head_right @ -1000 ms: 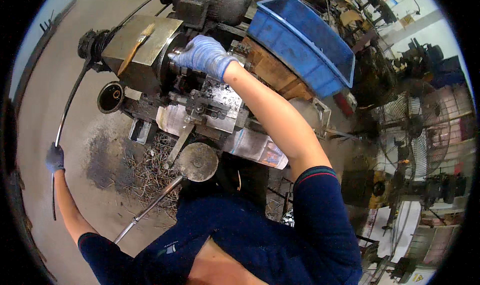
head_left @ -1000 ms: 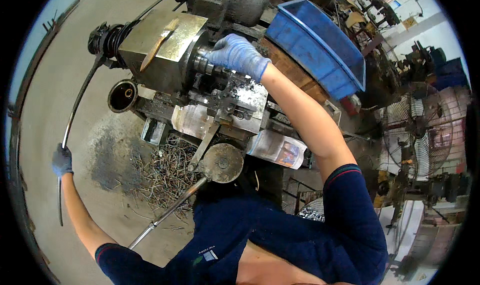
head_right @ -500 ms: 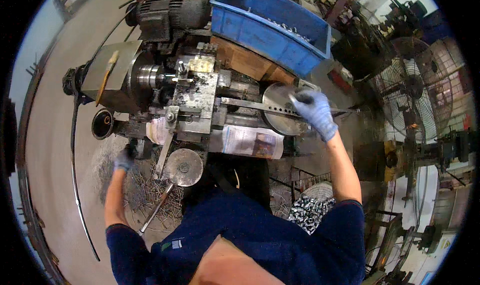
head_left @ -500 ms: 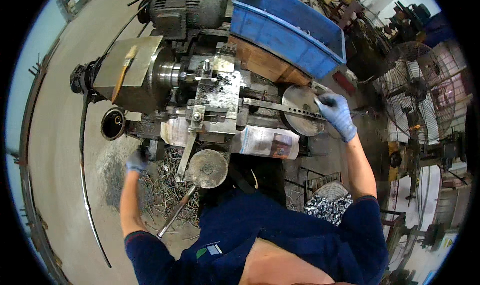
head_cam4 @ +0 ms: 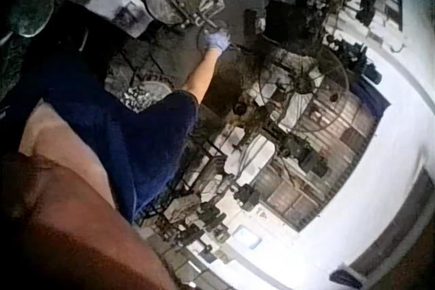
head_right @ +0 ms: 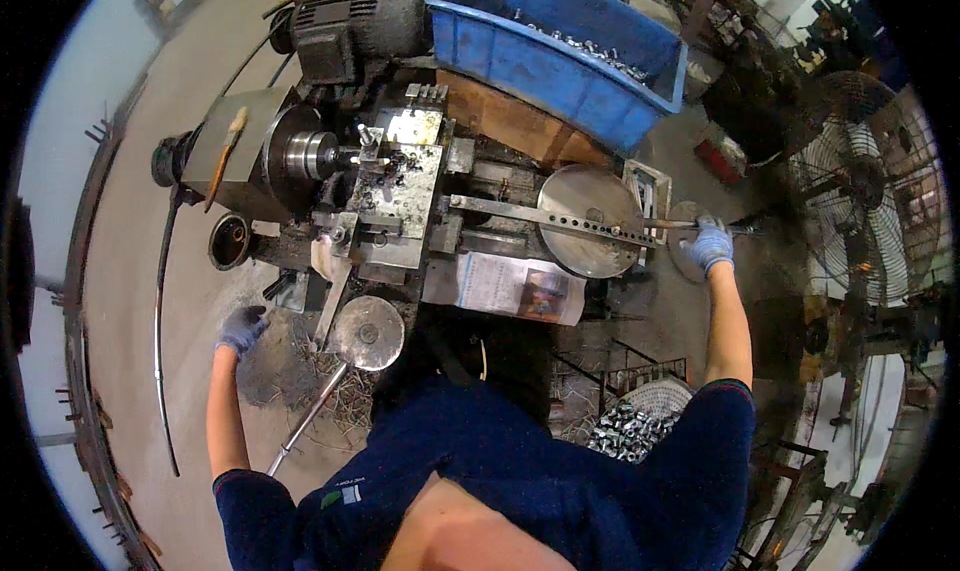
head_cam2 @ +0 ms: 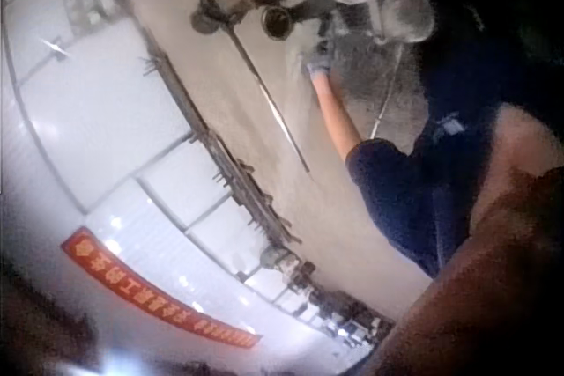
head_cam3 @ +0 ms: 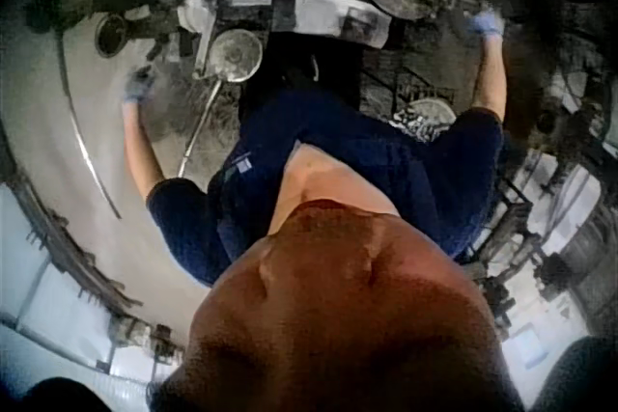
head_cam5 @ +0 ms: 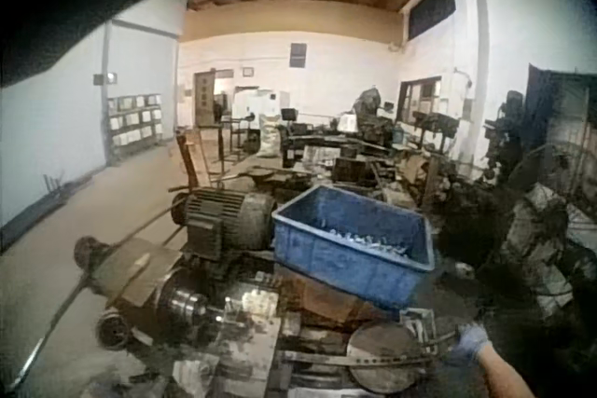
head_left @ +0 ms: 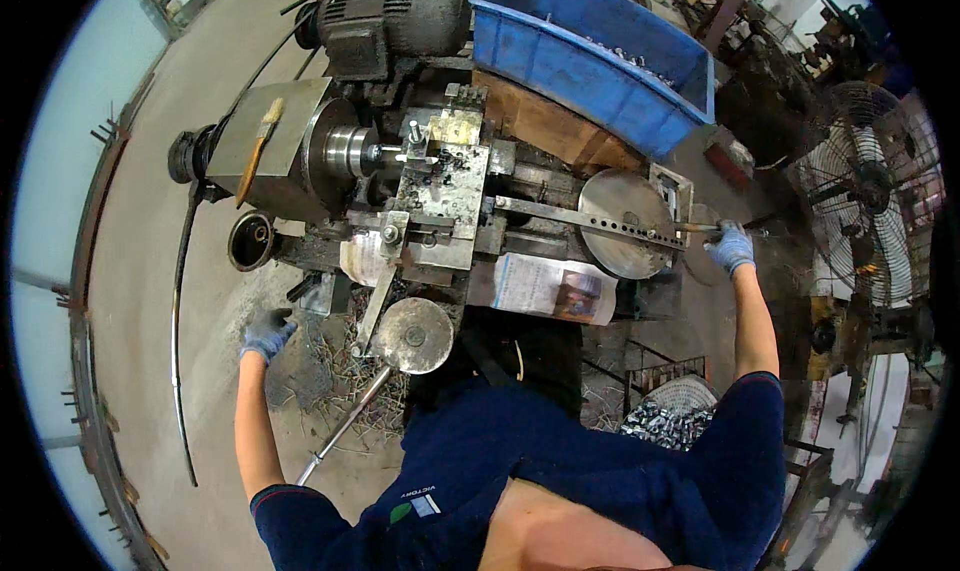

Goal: The person operates a lathe by pulling levers, placing metal components into the machine, and then moving the finished parts into a metal basket.

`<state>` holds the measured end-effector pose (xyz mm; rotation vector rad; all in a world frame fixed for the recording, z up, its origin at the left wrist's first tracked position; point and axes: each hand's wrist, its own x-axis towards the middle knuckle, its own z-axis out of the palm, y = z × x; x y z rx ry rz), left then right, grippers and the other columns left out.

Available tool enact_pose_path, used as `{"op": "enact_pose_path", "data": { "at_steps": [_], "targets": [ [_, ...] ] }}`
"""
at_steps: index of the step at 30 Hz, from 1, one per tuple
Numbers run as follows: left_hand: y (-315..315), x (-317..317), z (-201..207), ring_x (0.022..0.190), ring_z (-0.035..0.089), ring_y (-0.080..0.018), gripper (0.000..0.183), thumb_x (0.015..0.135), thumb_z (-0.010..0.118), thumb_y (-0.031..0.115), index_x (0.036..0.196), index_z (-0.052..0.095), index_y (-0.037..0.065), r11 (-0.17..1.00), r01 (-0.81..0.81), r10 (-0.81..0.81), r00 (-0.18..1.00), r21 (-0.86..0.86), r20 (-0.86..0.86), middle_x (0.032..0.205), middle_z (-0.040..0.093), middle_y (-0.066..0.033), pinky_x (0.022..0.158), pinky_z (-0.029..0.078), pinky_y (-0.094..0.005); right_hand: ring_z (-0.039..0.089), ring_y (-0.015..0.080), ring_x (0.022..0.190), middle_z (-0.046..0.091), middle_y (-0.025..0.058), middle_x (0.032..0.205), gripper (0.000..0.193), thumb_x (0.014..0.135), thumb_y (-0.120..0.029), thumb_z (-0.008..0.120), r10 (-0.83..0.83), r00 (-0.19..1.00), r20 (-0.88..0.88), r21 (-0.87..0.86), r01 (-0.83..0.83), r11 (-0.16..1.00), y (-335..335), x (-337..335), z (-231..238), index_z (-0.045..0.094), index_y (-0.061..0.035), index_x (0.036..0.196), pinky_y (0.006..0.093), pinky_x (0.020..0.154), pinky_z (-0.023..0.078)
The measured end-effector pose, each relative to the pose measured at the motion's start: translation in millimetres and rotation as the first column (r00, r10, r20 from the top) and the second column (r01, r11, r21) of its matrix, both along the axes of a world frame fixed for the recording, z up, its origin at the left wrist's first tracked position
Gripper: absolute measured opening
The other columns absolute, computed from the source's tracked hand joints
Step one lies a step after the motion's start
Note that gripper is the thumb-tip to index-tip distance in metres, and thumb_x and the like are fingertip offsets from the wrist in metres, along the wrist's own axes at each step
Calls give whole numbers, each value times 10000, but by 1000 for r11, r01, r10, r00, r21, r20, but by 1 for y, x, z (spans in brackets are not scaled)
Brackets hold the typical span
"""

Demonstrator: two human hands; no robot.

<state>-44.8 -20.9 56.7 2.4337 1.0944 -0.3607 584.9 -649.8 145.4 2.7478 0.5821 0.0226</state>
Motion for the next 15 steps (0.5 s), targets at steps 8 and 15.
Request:
{"op": "enact_pose_path", "data": {
  "at_steps": [8, 15],
  "targets": [
    [-150, 50, 140, 976, 611, -255, 449, 830, 603, 332, 1160, 568, 29, 917, 236, -189, 967, -321, 171, 1067, 626, -176, 834, 475, -352, 532, 342, 1018, 619, 163, 983, 401, 702, -420, 680, -136, 989, 65, 168, 123, 978, -35, -36, -22, 615, -83, 911, 439, 872, 409],
    [-209, 54, 84, 813, 598, -380, 327, 761, 669, 292, 955, 617, 34, 944, 315, -289, 933, -99, 213, 858, 625, -206, 684, 478, -417, 624, 344, 721, 640, 165, 745, 468, 721, -550, 618, -270, 961, 57, 292, 242, 925, -60, -154, -49, 633, -96, 831, 440, 677, 484]
  ]
}}
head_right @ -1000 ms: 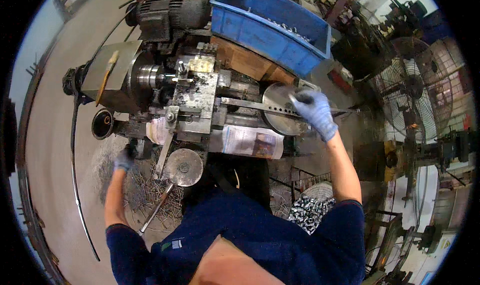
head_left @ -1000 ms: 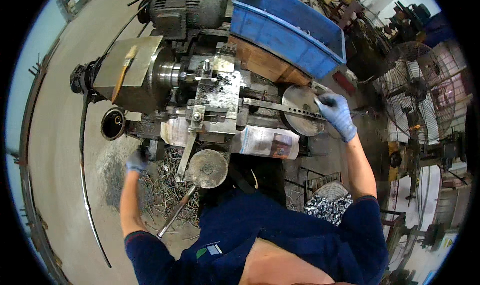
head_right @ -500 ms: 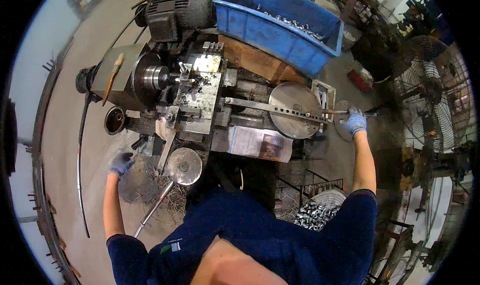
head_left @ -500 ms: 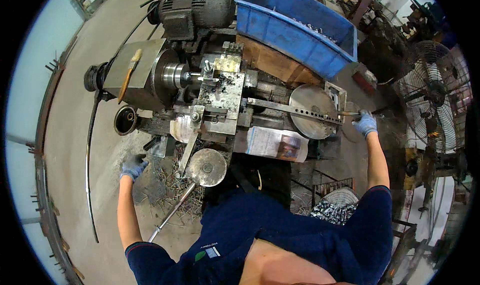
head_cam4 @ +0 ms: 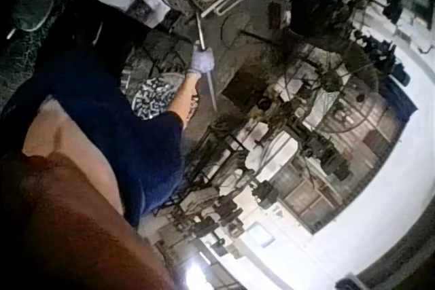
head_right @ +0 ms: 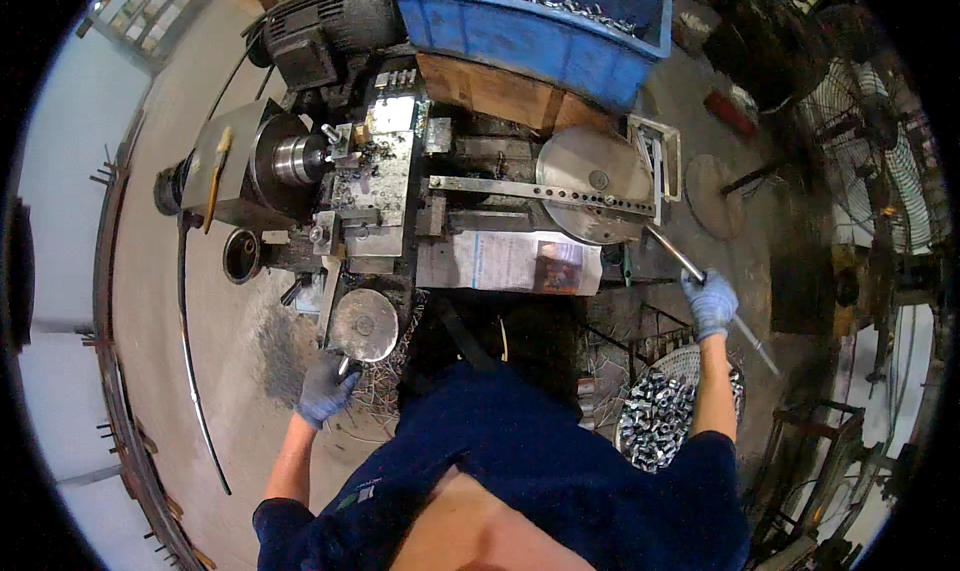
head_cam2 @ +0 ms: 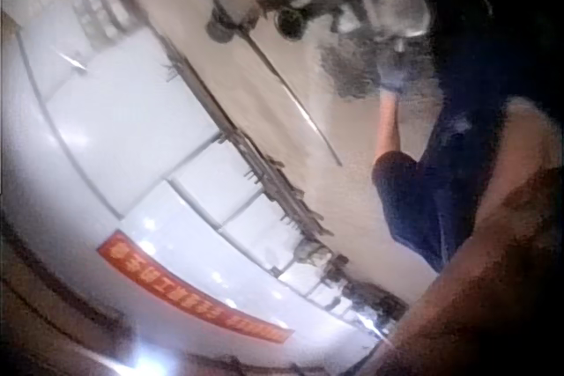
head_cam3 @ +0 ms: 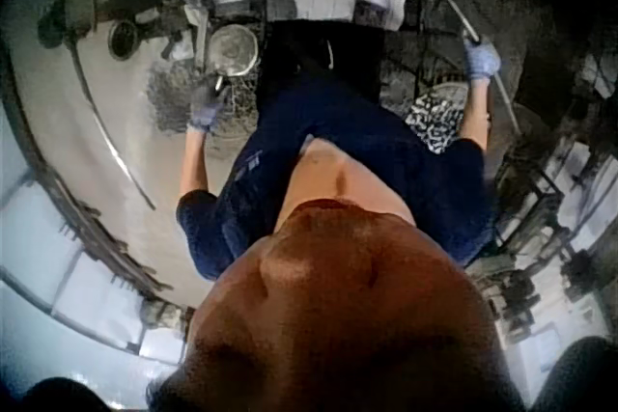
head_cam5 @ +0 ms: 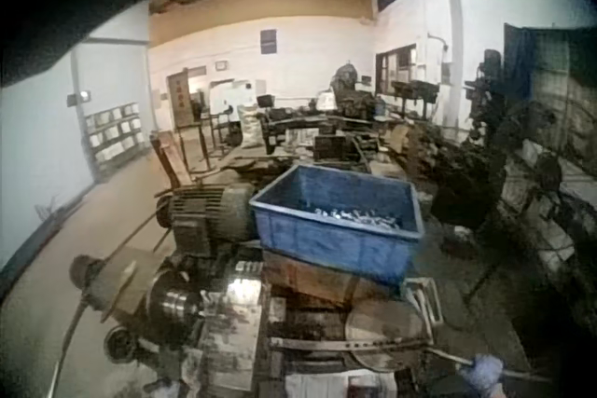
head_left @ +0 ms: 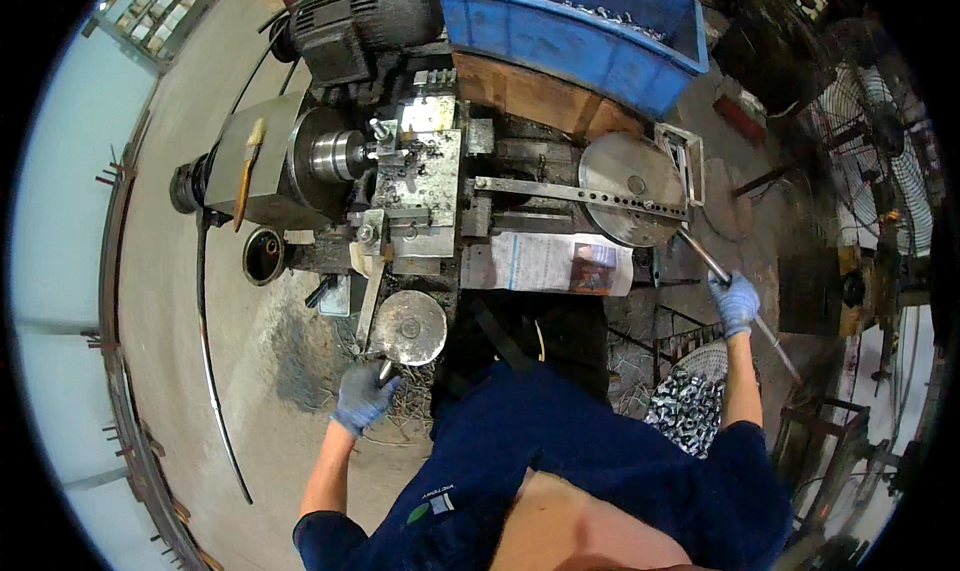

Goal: The person operates a lathe by pulling levers, placing metal components into the machine, and then moving the finished parts into a metal basket.

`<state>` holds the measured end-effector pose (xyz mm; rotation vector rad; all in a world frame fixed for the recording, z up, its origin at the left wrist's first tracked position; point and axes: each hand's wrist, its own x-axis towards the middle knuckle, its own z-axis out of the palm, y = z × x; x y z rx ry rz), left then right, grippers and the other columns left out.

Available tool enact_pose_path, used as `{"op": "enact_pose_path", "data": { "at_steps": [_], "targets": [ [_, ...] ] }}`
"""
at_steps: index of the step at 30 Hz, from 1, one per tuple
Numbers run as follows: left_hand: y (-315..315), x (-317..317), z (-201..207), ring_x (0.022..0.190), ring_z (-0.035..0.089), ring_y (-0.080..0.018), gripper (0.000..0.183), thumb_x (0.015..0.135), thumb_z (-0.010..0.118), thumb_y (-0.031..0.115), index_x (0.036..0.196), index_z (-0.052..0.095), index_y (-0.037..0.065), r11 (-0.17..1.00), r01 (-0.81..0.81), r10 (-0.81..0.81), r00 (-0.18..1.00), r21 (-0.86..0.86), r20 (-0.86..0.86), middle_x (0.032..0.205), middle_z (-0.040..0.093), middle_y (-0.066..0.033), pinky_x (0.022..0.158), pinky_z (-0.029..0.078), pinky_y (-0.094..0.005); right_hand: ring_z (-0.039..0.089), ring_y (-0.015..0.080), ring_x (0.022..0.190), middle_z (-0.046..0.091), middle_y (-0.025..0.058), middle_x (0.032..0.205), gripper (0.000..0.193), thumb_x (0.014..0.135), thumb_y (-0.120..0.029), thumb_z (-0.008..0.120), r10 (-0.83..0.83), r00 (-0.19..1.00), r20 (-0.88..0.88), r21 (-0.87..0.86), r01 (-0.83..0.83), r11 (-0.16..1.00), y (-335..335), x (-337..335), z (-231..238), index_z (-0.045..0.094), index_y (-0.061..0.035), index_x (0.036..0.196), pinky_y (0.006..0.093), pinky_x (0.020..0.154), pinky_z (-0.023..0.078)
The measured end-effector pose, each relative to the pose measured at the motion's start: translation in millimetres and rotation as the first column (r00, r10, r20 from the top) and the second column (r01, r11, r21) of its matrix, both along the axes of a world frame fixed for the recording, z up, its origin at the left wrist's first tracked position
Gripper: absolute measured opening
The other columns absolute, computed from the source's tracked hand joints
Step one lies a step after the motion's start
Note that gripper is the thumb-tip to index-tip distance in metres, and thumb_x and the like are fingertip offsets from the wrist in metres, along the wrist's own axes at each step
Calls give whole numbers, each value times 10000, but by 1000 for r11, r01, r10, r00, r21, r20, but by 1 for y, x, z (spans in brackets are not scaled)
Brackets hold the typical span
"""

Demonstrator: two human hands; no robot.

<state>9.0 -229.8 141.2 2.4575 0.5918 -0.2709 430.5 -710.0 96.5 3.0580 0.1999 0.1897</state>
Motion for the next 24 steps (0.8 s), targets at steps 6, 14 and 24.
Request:
{"op": "enact_pose_path", "data": {
  "at_steps": [6, 14, 24],
  "targets": [
    [8, 3, -17, 755, 584, -396, 241, 732, 672, 216, 900, 618, 51, 998, 65, -65, 997, 2, 48, 786, 620, -203, 642, 461, -445, 630, 320, 751, 652, 134, 773, 488, 713, -582, 602, -114, 986, -124, 41, 120, 992, 14, -39, 11, 643, -116, 851, 415, 677, 493],
    [6, 3, -20, 745, 569, -402, 229, 736, 658, 247, 838, 603, 49, 999, -43, 42, 999, -1, -25, 759, 604, -199, 646, 447, -454, 631, 315, 708, 653, 120, 779, 461, 684, -548, 645, -140, 990, -3, 49, 140, 989, 14, -42, -2, 650, -119, 851, 413, 640, 492],
    [6, 1, -26, 680, 599, -348, 239, 747, 648, 266, 831, 612, 46, 993, -67, 64, 997, -95, -30, 713, 603, -195, 616, 462, -417, 396, 331, 1221, 488, 137, 1278, 522, 765, -420, 601, -114, 993, 26, -95, 117, 989, 62, 120, 36, 555, -98, 1174, 497, 1016, 273]
  ]
}}
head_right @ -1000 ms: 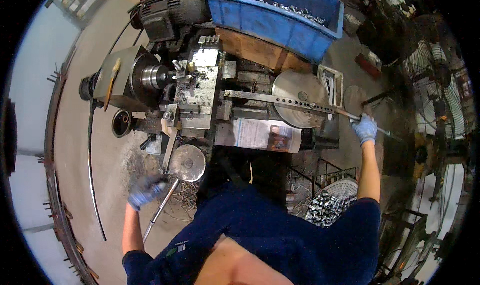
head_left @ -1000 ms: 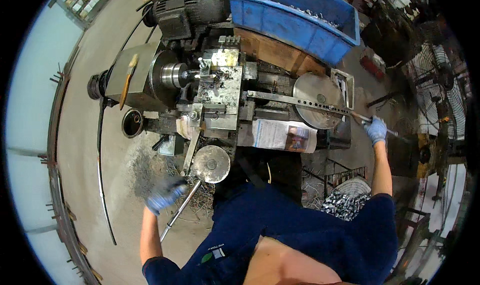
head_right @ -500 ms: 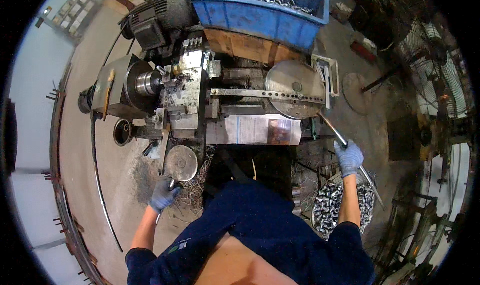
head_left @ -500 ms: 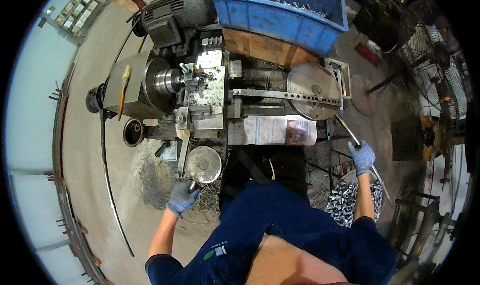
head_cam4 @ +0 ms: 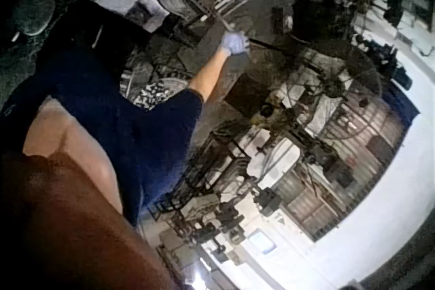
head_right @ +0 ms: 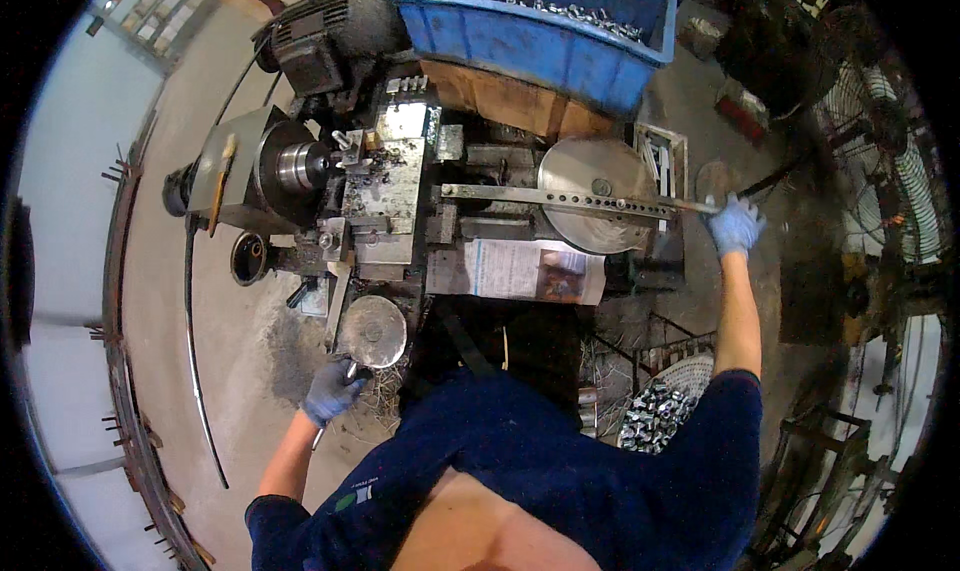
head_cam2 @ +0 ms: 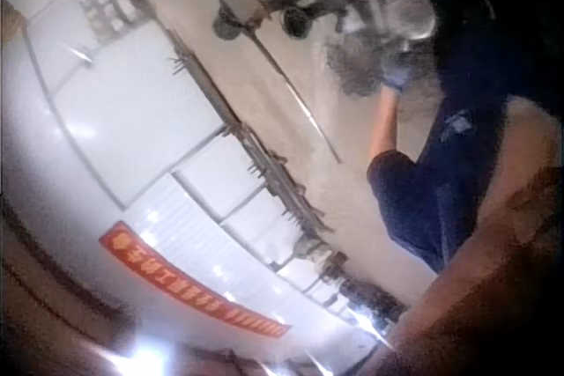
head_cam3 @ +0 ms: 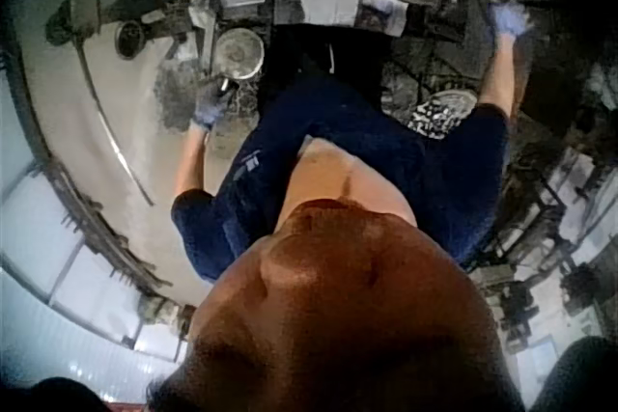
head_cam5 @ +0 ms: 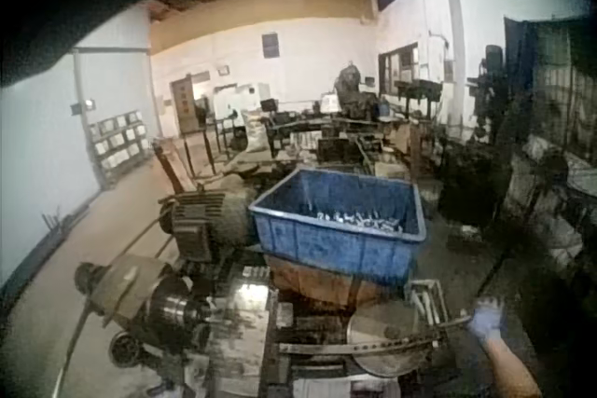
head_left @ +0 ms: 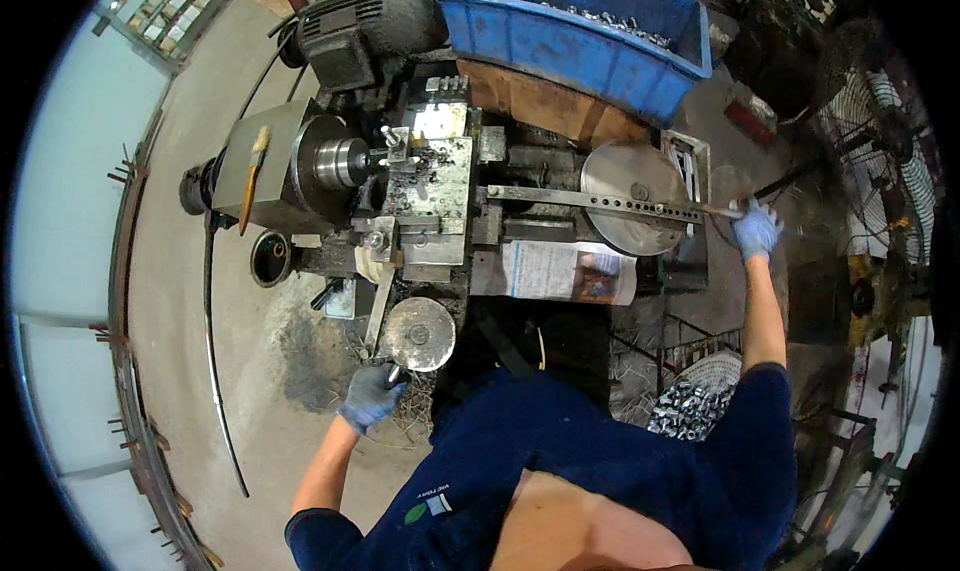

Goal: The person operates a lathe by pulling levers, placing metal components into the machine, and then moving the finished parts into a metal basket.

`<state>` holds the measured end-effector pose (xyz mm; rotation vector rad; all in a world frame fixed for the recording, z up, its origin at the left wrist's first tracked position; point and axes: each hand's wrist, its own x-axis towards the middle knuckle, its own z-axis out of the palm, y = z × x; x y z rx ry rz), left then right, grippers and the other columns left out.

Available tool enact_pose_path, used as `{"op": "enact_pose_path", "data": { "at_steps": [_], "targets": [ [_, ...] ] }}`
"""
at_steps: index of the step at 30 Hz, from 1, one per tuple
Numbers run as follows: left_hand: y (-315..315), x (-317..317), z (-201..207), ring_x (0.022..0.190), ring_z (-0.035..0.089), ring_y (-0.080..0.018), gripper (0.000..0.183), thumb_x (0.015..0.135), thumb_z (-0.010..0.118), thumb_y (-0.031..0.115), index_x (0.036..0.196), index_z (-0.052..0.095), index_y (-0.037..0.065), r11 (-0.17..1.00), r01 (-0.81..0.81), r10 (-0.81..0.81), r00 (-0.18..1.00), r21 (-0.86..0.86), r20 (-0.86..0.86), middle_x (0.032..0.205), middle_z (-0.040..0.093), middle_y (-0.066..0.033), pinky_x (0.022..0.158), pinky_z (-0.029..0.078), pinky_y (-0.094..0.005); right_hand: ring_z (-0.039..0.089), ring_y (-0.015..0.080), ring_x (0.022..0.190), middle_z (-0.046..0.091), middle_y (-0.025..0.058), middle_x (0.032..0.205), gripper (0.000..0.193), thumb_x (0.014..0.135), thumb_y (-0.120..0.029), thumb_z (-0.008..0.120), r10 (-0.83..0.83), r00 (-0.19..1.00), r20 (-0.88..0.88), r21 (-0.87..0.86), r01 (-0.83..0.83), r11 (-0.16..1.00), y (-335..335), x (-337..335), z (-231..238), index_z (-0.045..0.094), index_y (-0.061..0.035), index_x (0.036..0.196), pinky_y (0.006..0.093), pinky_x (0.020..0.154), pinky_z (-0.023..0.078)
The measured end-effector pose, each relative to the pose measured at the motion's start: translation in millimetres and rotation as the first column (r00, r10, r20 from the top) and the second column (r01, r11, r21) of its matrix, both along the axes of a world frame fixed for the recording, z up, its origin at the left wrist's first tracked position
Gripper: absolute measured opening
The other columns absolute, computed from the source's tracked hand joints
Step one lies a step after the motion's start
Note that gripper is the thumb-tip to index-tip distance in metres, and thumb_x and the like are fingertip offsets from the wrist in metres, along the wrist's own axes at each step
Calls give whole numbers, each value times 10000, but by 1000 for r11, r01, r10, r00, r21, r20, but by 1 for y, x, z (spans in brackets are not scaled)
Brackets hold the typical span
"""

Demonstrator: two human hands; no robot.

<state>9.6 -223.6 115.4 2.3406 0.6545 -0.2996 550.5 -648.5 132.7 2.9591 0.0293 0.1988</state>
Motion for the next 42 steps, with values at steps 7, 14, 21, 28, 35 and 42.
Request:
{"op": "enact_pose_path", "data": {
  "at_steps": [7, 14, 21, 28, 35, 42],
  "targets": [
    [48, -23, -1, 805, 573, -133, 344, 840, 639, 297, 1022, 610, 7, 743, -196, 289, 956, -640, 42, 925, 635, -51, 736, 476, -302, 272, 289, 1314, 410, 142, 1356, 663, 754, -421, 627, 253, 967, 6, -121, -251, 961, 45, -6, -28, 444, -58, 1277, 447, 1074, 193],
    [206, -47, -111, 988, 585, -334, 564, 797, 582, 460, 1204, 535, 71, 812, -248, 307, 951, 528, -26, 1076, 612, -176, 832, 467, -399, 482, 367, 1135, 568, 202, 1146, 615, 728, -476, 649, 340, 927, 162, 279, -373, 885, 12, -102, -48, 577, -8, 1119, 427, 1044, 284],
    [206, 2, -125, 939, 588, -364, 393, 853, 469, 388, 1063, 594, 79, 780, -277, 437, 883, 562, -171, 1043, 606, -200, 770, 476, -439, 625, 308, 832, 667, 153, 850, 409, 717, -403, 695, 259, 966, -6, 532, -217, 819, -8, -150, -65, 678, -26, 873, 362, 795, 479],
    [192, -14, -180, 961, 581, -388, 512, 811, 476, 509, 1011, 615, 58, 726, -446, 566, 820, 524, -86, 1001, 607, -245, 797, 464, -472, 658, 247, 763, 678, 147, 838, 343, 739, -324, 703, 223, 973, -61, 610, -141, 780, -5, -144, -61, 676, -6, 864, 322, 727, 502],
    [214, -5, -159, 878, 602, -395, 471, 820, 478, 518, 938, 628, 88, 813, -289, 380, 921, 506, -84, 924, 638, -201, 743, 480, -470, 659, 178, 717, 684, 129, 798, 272, 738, -229, 722, 220, 975, -13, 660, -157, 734, -3, -148, -35, 670, 16, 843, 280, 694, 504],
    [210, 6, -182, 925, 599, -380, 483, 854, 417, 506, 989, 620, 89, 837, -297, 347, 938, 459, -25, 966, 632, -202, 772, 472, -470, 639, 146, 683, 680, 110, 746, 264, 737, -227, 733, 178, 981, -78, 694, -75, 716, -18, -148, -47, 667, 22, 793, 270, 667, 498]
  ]
}}
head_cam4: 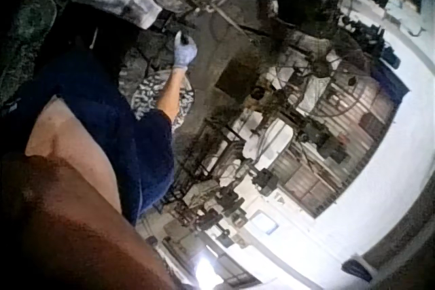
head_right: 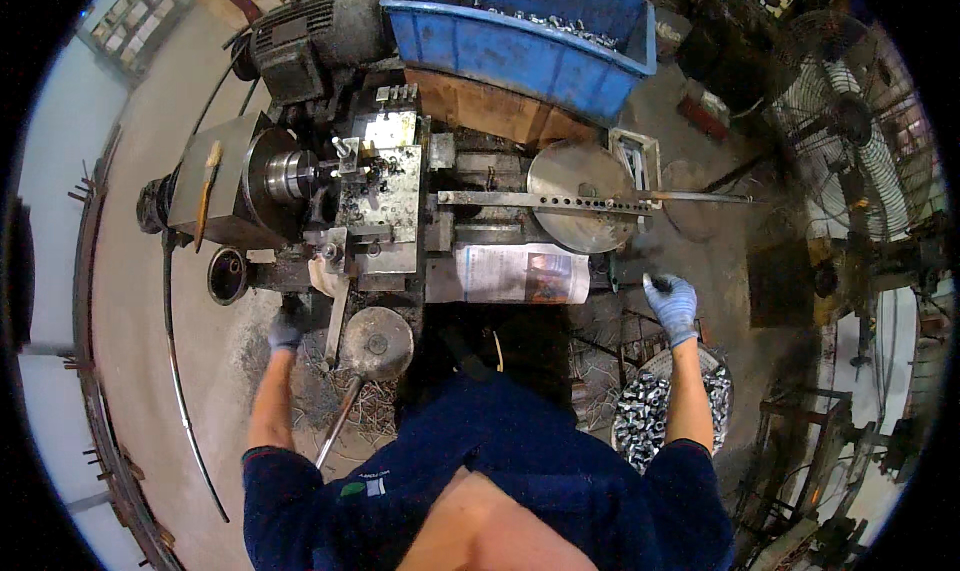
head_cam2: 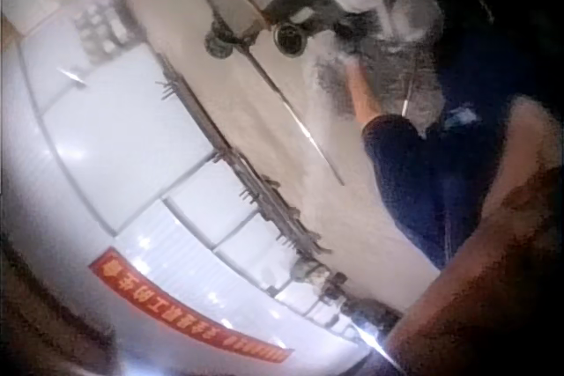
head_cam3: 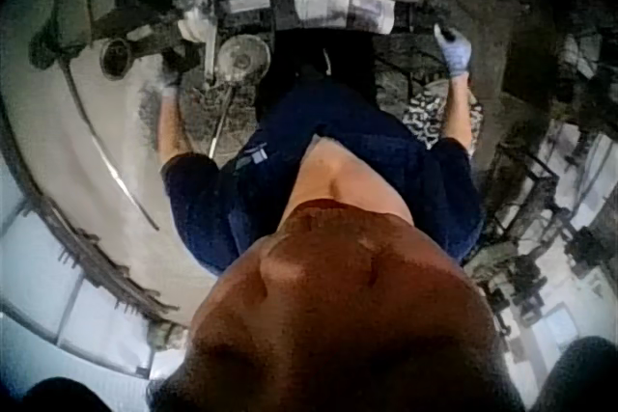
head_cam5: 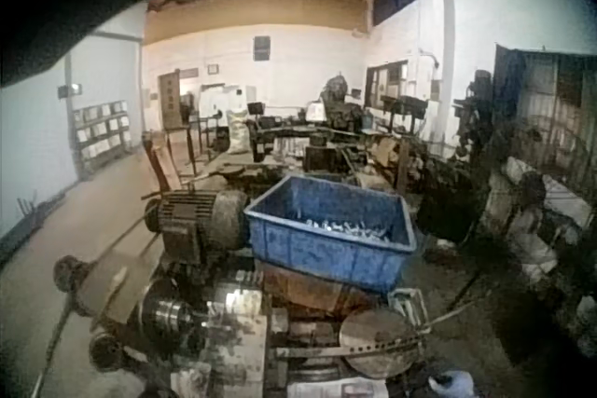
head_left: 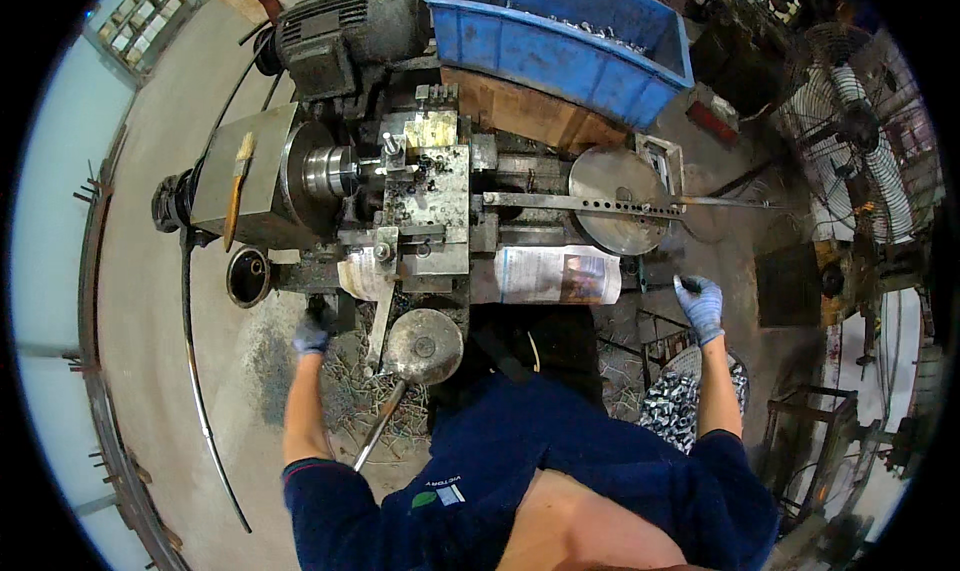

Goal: The person operates a lathe by pulling levers, placing metal components into the machine, and then moving the finished parts into a metal basket.

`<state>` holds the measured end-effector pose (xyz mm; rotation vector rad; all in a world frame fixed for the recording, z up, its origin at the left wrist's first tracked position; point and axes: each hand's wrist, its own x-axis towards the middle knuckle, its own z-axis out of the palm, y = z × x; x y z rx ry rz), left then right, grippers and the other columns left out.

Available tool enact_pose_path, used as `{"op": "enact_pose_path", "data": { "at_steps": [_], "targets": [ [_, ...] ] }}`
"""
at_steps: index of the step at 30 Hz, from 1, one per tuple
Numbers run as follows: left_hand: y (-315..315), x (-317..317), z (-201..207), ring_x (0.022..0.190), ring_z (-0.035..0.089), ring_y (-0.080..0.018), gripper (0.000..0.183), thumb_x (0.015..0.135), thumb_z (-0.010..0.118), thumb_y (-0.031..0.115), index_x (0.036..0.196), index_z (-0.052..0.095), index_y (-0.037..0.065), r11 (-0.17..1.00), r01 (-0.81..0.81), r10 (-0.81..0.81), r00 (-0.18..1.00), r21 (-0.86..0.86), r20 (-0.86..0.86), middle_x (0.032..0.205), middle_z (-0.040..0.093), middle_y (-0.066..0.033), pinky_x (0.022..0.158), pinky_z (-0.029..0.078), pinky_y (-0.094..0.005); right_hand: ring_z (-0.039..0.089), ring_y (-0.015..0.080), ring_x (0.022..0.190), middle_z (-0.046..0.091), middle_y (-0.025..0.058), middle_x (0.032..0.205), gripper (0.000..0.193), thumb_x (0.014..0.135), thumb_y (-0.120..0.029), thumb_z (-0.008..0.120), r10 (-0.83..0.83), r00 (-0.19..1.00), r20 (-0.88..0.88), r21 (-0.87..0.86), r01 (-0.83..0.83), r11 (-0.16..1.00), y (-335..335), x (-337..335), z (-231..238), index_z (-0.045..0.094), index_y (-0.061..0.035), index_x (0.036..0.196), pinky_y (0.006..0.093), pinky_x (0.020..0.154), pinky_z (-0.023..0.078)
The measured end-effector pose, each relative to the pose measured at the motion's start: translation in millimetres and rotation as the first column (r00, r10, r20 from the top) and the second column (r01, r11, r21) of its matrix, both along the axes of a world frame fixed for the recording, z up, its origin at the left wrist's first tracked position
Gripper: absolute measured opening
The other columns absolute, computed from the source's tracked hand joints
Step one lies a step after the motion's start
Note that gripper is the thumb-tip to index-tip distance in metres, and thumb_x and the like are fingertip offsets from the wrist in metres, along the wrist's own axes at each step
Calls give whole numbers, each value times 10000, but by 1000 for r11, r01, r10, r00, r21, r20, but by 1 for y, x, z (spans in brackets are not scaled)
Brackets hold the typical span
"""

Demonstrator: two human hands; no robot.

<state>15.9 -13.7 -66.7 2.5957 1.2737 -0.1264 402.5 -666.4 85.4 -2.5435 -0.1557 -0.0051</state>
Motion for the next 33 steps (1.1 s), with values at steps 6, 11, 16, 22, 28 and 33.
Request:
{"op": "enact_pose_path", "data": {
  "at_steps": [6, 11, 16, 22, 28, 33],
  "targets": [
    [-4, -5, 29, 929, 582, -399, 434, 843, 453, 469, 1068, 582, 121, 996, -84, 89, 988, 39, -127, 1002, 625, -192, 792, 463, -482, 632, 147, 665, 679, 97, 760, 265, 764, -264, 706, 182, 970, 162, -50, -176, 983, 53, 28, 81, 675, -14, 846, 274, 637, 484],
    [1, -16, 53, 916, 595, -372, 423, 817, 524, 422, 1107, 587, 120, 1000, 22, -24, 986, -9, -166, 976, 634, -184, 783, 469, -456, 652, 212, 801, 677, 127, 869, 327, 784, -328, 674, 540, 771, 338, 222, -622, 751, 203, 12, 162, 675, -26, 910, 305, 744, 489],
    [52, -80, 142, 793, 615, -333, 366, 825, 577, 314, 1119, 580, 95, 987, -110, 69, 950, 120, 303, 871, 646, -164, 714, 480, -412, 593, 306, 954, 643, 154, 924, 417, 735, -449, 677, 803, 240, 545, -208, -890, 407, 368, -37, 194, 683, -56, 876, 403, 837, 459],
    [74, -204, 246, 803, 632, -307, 419, 862, 548, 384, 1145, 583, 77, 862, -344, 175, 891, 371, 419, 936, 654, -164, 715, 490, -382, 594, 304, 957, 654, 150, 916, 483, 714, -519, 587, 995, 76, -65, -672, -741, 12, 484, -77, 196, 690, -111, 953, 482, 1015, 286],
    [-29, -152, 216, 709, 599, -356, 436, 776, 605, 502, 781, 564, 68, 819, -470, 409, 881, 329, 238, 732, 615, -162, 617, 450, -433, 634, 304, 844, 673, 117, 842, 422, 687, -476, 629, 997, 65, -41, -637, -771, 24, 495, -74, 178, 699, -113, 891, 481, 951, 359],
    [-37, -159, 212, 606, 588, -291, 318, 793, 610, 369, 782, 550, 56, 865, -470, 407, 861, 174, 303, 650, 581, -132, 545, 454, -403, 623, 283, 938, 668, 128, 940, 421, 720, -435, 614, 995, 82, -51, -650, -759, 29, 494, -80, 184, 682, -110, 978, 470, 1029, 277]
  ]
}}
